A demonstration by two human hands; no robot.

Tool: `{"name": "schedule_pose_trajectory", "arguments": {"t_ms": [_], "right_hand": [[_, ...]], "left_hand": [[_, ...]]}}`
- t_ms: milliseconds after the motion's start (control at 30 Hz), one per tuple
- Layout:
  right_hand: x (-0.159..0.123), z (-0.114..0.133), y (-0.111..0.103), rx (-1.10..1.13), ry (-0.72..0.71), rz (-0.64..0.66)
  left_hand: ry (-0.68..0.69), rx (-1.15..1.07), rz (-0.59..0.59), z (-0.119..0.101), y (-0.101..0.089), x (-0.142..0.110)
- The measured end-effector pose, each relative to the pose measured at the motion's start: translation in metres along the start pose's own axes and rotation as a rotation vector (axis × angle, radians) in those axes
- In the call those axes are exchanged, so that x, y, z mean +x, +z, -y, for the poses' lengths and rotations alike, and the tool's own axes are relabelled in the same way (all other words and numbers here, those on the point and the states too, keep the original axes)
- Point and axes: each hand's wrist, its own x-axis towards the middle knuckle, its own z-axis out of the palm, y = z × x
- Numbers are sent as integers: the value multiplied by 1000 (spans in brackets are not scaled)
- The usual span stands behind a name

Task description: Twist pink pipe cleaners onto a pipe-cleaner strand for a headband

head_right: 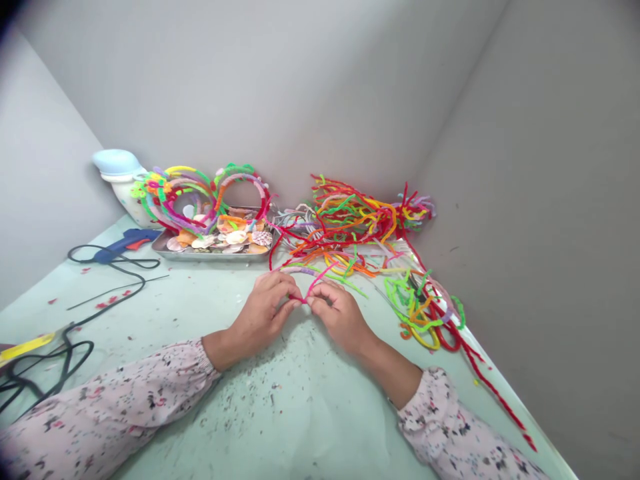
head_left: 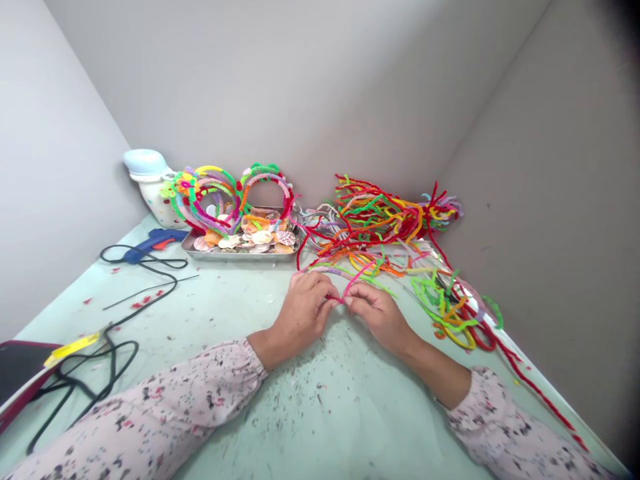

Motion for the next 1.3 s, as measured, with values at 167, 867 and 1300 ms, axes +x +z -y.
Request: {"name": "schedule_pose_trajectory", "arguments": {"t_ms": [167,867,1300], "right_hand": [[-1,-1,1,10,16,13],[-3,3,1,-378,-417,-277],[-3,3,2,-366,-404,-278]], "left_hand": [[-4,-10,5,0,0,0],[-106,-100,-85,-1,-2,2],[-88,-110,-95,1,-3,2]]}}
